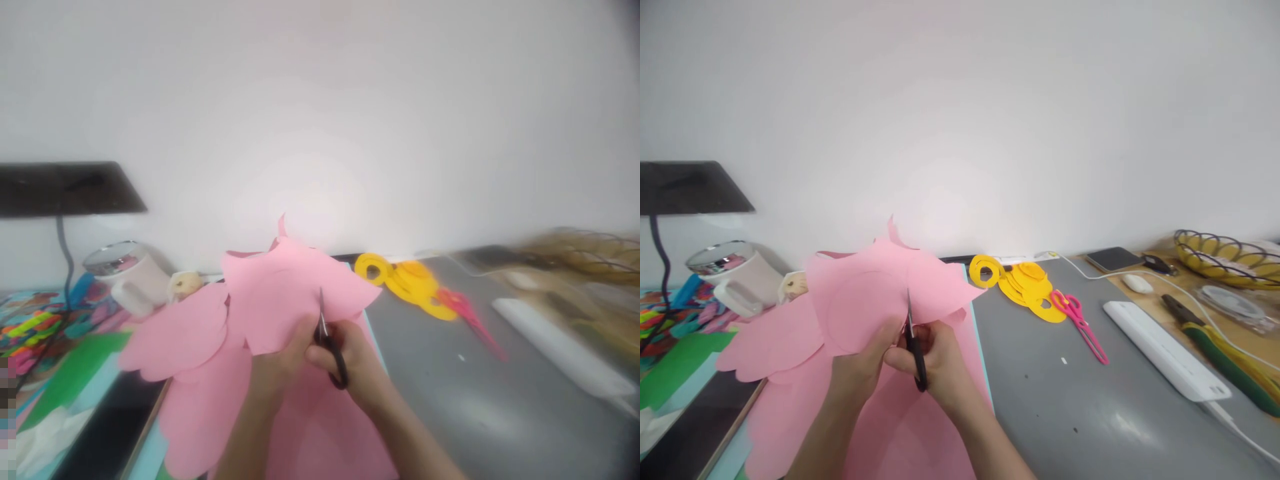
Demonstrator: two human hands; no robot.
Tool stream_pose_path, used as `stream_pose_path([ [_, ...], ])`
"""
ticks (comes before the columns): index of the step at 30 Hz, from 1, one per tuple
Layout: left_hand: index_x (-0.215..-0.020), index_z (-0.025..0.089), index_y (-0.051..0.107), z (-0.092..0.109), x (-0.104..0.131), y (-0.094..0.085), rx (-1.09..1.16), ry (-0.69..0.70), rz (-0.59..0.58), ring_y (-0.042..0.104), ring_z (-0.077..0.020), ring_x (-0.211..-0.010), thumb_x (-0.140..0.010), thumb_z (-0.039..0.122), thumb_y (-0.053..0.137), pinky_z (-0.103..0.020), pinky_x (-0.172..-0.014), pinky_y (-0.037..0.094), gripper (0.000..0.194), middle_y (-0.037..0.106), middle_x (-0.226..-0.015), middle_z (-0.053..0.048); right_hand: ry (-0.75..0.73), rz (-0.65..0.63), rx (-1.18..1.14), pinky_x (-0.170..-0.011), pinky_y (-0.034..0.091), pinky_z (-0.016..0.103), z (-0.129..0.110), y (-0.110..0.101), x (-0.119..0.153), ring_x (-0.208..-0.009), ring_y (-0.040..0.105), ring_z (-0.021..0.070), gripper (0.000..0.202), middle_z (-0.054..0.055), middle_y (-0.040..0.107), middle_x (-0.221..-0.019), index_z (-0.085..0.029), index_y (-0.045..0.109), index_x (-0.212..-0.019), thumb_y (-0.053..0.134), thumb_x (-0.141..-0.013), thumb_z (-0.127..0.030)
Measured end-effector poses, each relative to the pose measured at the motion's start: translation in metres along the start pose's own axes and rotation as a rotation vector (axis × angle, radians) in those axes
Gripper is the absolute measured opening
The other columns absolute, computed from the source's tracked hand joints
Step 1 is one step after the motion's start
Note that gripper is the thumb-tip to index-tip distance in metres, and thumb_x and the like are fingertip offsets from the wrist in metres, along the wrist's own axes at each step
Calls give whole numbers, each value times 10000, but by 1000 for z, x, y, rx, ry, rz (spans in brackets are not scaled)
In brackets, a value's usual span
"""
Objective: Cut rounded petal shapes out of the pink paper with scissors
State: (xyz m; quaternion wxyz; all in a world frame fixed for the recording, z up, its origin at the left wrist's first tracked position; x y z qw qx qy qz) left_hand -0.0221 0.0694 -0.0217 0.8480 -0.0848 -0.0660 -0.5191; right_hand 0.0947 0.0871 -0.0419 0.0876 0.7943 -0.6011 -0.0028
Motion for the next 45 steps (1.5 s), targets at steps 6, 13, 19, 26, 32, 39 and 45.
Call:
stream_pose_path([
  [6, -562, 215, 651, 3, 0, 4, 8, 49, -76, 658, -195, -662, -647, 327, 685, -290, -608, 534, 145, 678, -627, -7, -8, -28, -12, -457, 218, 230, 1, 1, 0, -506, 269, 79, 385, -68, 337, -526, -193, 416, -548, 766, -602, -344],
  [13, -508, 217, 610, -3, -5, 2, 0, 48, -55, 643, -205, -638, -593, 355, 728, -307, -591, 522, 201, 647, -590, -12, -7, -17, -12, -441, 255, 214, 1, 1, 1, -500, 271, 80, 370, -76, 339, -525, -198, 416, -557, 765, -594, -314],
  [19, -485, 228, 588, -1, 0, 1, -20, -43, -29, 649, -208, -692, -617, 270, 708, -329, -671, 541, 183, 660, -626, -10, 6, -23, 13, -446, 255, 220, 0, 1, 1, -499, 253, 78, 403, -74, 305, -526, -198, 390, -520, 761, -609, -326],
  [26, -598, 217, 655, 5, -3, 6, 41, 89, -121, 647, -213, -685, -640, 320, 688, -337, -660, 532, 116, 667, -645, -16, -79, -51, 40, -462, 237, 242, -3, 0, 1, -519, 242, 90, 428, -63, 295, -544, -197, 424, -575, 763, -625, -453],
  [32, -546, 209, 642, -2, -4, 8, -2, 30, -160, 623, -201, -581, -641, 339, 679, -321, -560, 506, 165, 644, -573, -24, -91, -67, 54, -469, 232, 240, -1, 0, 0, -535, 258, 91, 424, -54, 328, -572, -191, 436, -594, 763, -641, -456],
  [39, -555, 215, 649, 0, -4, 7, 22, 71, -117, 622, -204, -560, -623, 336, 700, -333, -553, 513, 148, 650, -558, -26, -61, -73, 49, -464, 204, 238, -2, 1, 1, -532, 220, 85, 452, -62, 290, -557, -196, 381, -548, 765, -646, -413],
  [45, -601, 210, 636, 5, -3, 4, 36, 117, -78, 648, -229, -696, -606, 348, 695, -351, -649, 519, 150, 661, -653, -29, -99, -84, 42, -468, 204, 244, -3, 2, 1, -524, 249, 88, 468, -63, 286, -536, -202, 349, -540, 753, -671, -400],
])
Point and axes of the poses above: each hand's wrist, its own x-axis away from the middle knuckle, its own y-axis out of the palm, z = x × y, the point moved 8 cm from there along -x, towards the middle knuckle
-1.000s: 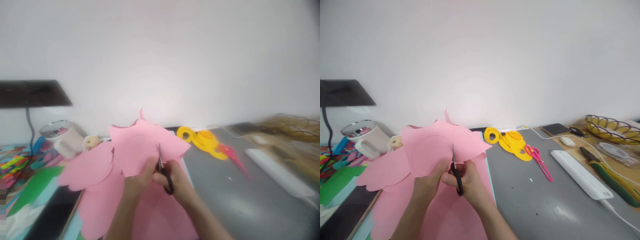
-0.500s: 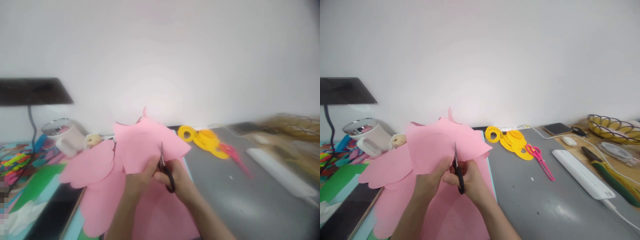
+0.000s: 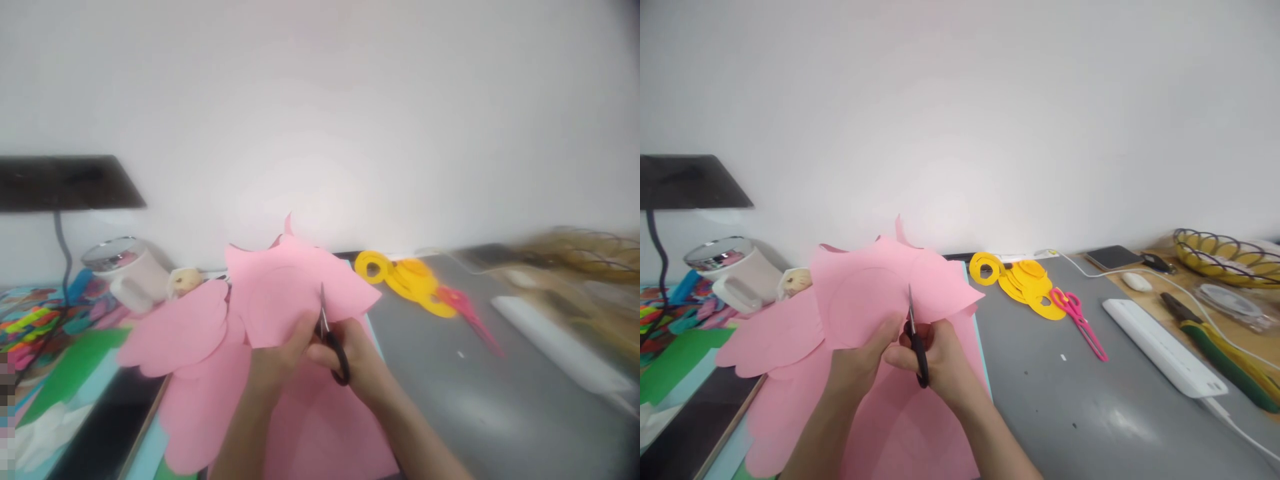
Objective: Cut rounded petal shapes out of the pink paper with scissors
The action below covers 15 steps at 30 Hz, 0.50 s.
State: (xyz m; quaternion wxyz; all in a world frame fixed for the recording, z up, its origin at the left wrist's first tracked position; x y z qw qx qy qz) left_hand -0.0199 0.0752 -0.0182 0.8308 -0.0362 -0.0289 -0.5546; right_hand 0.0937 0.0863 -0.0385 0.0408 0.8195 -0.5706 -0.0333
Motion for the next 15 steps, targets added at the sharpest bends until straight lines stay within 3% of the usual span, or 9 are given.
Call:
stream_pose_path([
  [4, -617, 212, 625, 0, 4, -2, -64, -78, 38, 644, -236, -714, -623, 341, 670, -389, -710, 506, 137, 662, -669, -26, -18, -3, 22, -466, 205, 240, 3, -1, -1, -523, 256, 86, 450, -61, 312, -524, -196, 371, -541, 745, -685, -401],
  [8, -590, 218, 629, 5, 7, 1, -74, -112, 6, 636, -229, -673, -666, 314, 638, -378, -663, 504, 123, 650, -614, -16, -29, -3, 4, -473, 207, 242, 3, -2, 0, -528, 264, 88, 433, -61, 317, -518, -195, 372, -538, 734, -696, -369],
  [11, -529, 221, 610, 3, 9, -2, -84, -164, 44, 636, -226, -663, -646, 261, 676, -368, -654, 505, 140, 652, -600, -18, -18, 0, -8, -480, 210, 245, 3, -2, 0, -521, 260, 84, 408, -68, 307, -516, -196, 372, -549, 732, -693, -324],
  [15, -617, 206, 667, 3, 8, -3, -65, -157, 48, 653, -247, -716, -665, 266, 674, -386, -689, 503, 77, 686, -665, -42, -1, 13, 6, -484, 216, 245, 4, -3, -1, -526, 273, 83, 383, -64, 328, -526, -194, 373, -551, 718, -690, -289],
])
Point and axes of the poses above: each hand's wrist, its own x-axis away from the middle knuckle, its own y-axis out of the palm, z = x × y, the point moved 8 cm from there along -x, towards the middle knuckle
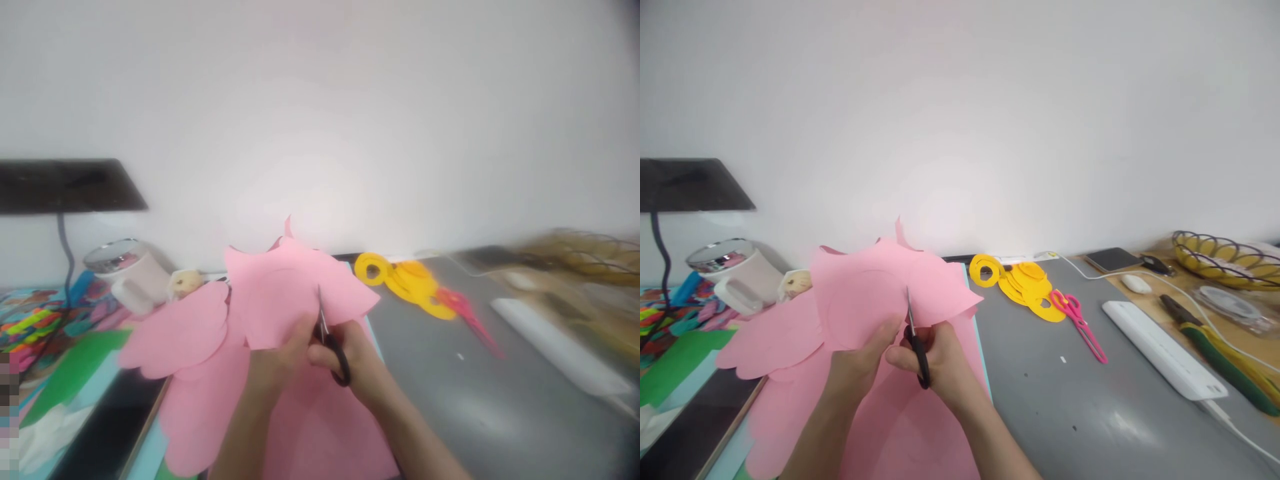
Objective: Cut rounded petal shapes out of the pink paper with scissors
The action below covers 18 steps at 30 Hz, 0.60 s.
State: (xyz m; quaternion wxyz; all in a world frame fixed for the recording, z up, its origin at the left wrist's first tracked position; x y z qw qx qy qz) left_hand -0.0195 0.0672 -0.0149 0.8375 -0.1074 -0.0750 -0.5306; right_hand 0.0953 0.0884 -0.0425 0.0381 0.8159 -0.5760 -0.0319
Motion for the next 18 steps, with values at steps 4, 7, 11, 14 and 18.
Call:
stream_pose_path([
  [4, -582, 218, 653, -1, 0, 0, -34, -44, -11, 645, -240, -714, -664, 289, 676, -391, -723, 490, 111, 677, -636, -20, 50, 20, 30, -470, 222, 242, 4, -2, 0, -521, 299, 86, 330, -55, 362, -526, -186, 416, -551, 698, -687, -287],
  [7, -530, 223, 624, 0, 2, 0, -63, -76, -10, 628, -224, -653, -674, 297, 675, -378, -707, 478, 170, 641, -549, -4, 77, 42, 54, -470, 241, 243, 3, -2, 1, -516, 334, 90, 289, -44, 393, -521, -172, 460, -545, 685, -687, -285],
  [11, -473, 222, 579, 1, 1, 1, -41, -47, -41, 613, -180, -594, -684, 263, 666, -305, -628, 484, 232, 608, -497, 16, 112, 51, 62, -460, 260, 243, 2, -2, 1, -499, 379, 98, 294, -25, 435, -496, -162, 483, -512, 686, -666, -309],
  [14, -445, 218, 533, 2, -4, 4, 19, 57, -101, 565, -142, -508, -680, 258, 640, -263, -526, 472, 261, 549, -463, 33, 103, 53, 43, -455, 277, 238, 2, -1, 1, -491, 403, 101, 275, -27, 443, -493, -163, 491, -525, 694, -650, -302],
  [18, -551, 207, 604, 5, -12, 4, 110, 259, -111, 571, -142, -548, -657, 293, 649, -257, -530, 486, 144, 573, -525, 27, 62, 52, 4, -454, 282, 226, 1, 0, 1, -486, 398, 89, 205, -52, 431, -506, -170, 498, -600, 688, -651, -226],
])
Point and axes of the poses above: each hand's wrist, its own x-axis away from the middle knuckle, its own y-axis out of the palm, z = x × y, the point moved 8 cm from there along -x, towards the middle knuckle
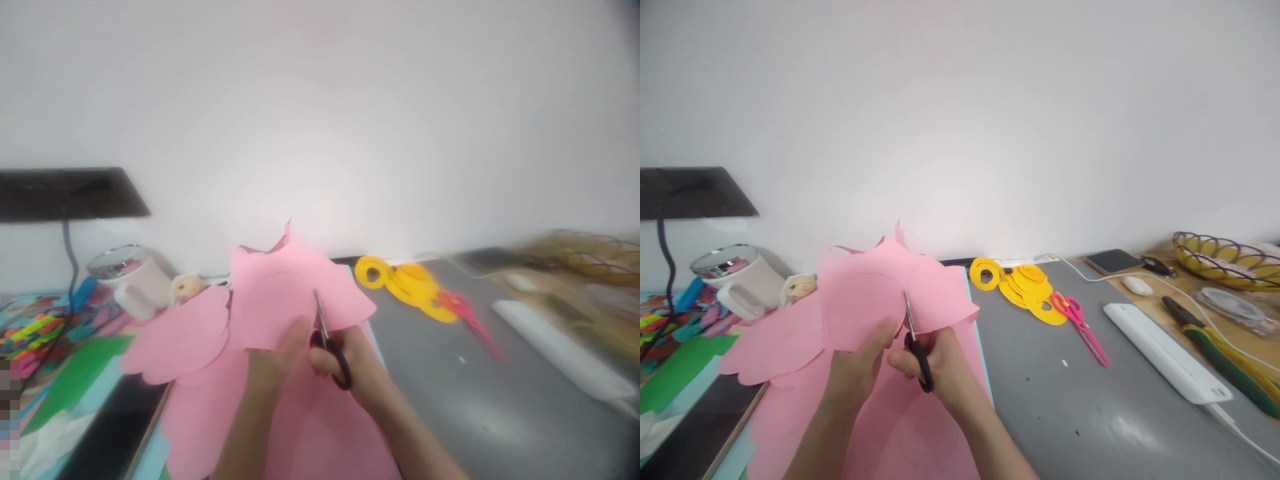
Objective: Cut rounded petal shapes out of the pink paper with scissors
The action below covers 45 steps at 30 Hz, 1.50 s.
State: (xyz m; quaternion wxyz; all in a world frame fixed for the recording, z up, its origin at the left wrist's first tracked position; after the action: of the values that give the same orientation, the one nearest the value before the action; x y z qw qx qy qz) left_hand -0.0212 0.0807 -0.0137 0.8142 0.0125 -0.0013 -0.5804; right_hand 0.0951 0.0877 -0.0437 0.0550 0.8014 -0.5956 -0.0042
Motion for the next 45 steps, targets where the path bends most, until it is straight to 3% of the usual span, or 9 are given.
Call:
stream_pose_path([
  [3, -597, 210, 624, -4, -1, -2, 39, -3, 43, 587, -143, -575, -653, 305, 653, -250, -536, 493, 114, 604, -562, 24, -21, -2, -18, -451, 268, 221, 0, 2, 0, -486, 370, 82, 170, -68, 420, -514, -179, 498, -664, 667, -657, -174],
  [8, -450, 217, 506, 0, 0, 9, 14, 0, -84, 549, -130, -447, -719, 325, 616, -250, -465, 482, 310, 539, -449, 29, -24, -39, -39, -461, 251, 225, 0, 6, -1, -511, 343, 83, 169, -68, 401, -540, -184, 485, -682, 650, -689, -150],
  [12, -481, 224, 558, 0, -6, -4, -118, 106, 31, 647, -189, -602, -715, 333, 626, -293, -591, 533, 267, 642, -551, -15, -10, -125, -108, -461, 228, 214, 4, 9, -2, -524, 289, 80, 307, -86, 358, -566, -190, 502, -814, 762, -658, -234],
  [17, -525, 239, 593, -9, -10, -11, -170, 162, 116, 684, -254, -762, -694, 384, 661, -342, -708, 543, 233, 618, -498, -22, 124, -222, -161, -554, 387, 238, 17, 11, 2, -563, 464, 112, 437, -56, 487, -618, -173, 540, -904, 825, -611, -328],
  [21, -535, 224, 604, -10, -8, -11, -157, 119, 115, 675, -238, -670, -712, 413, 652, -329, -649, 541, 263, 609, -476, -19, 118, -218, -220, -651, 432, 287, 14, 12, 2, -603, 514, 129, 451, -44, 518, -652, -172, 564, -949, 821, -625, -353],
  [27, -499, 208, 580, -9, -6, -8, -96, 66, 72, 595, -166, -480, -714, 364, 627, -294, -565, 526, 270, 637, -502, -15, 39, -159, -157, -596, 346, 257, 7, 9, -1, -608, 407, 105, 364, -38, 479, -678, -172, 606, -850, 799, -644, -403],
  [31, -499, 204, 594, -11, -6, -5, -47, 61, 46, 600, -167, -501, -695, 346, 650, -306, -626, 536, 248, 622, -480, -7, -5, -153, -199, -595, 331, 252, 2, 8, -1, -606, 371, 98, 344, -40, 466, -682, -177, 550, -765, 796, -658, -393],
  [36, -471, 201, 571, -9, -3, 4, -54, 55, -67, 624, -170, -571, -727, 373, 628, -296, -657, 527, 314, 624, -517, -10, -61, -126, -211, -587, 335, 254, -1, 6, 0, -593, 336, 97, 375, -49, 392, -660, -186, 477, -702, 779, -685, -409],
  [45, -524, 200, 599, -5, 3, 3, -80, 44, 2, 604, -153, -593, -698, 329, 650, -266, -615, 507, 222, 613, -559, 15, -96, -88, -141, -559, 295, 250, -5, 1, 0, -607, 310, 107, 419, -48, 367, -649, -193, 446, -688, 777, -670, -448],
])
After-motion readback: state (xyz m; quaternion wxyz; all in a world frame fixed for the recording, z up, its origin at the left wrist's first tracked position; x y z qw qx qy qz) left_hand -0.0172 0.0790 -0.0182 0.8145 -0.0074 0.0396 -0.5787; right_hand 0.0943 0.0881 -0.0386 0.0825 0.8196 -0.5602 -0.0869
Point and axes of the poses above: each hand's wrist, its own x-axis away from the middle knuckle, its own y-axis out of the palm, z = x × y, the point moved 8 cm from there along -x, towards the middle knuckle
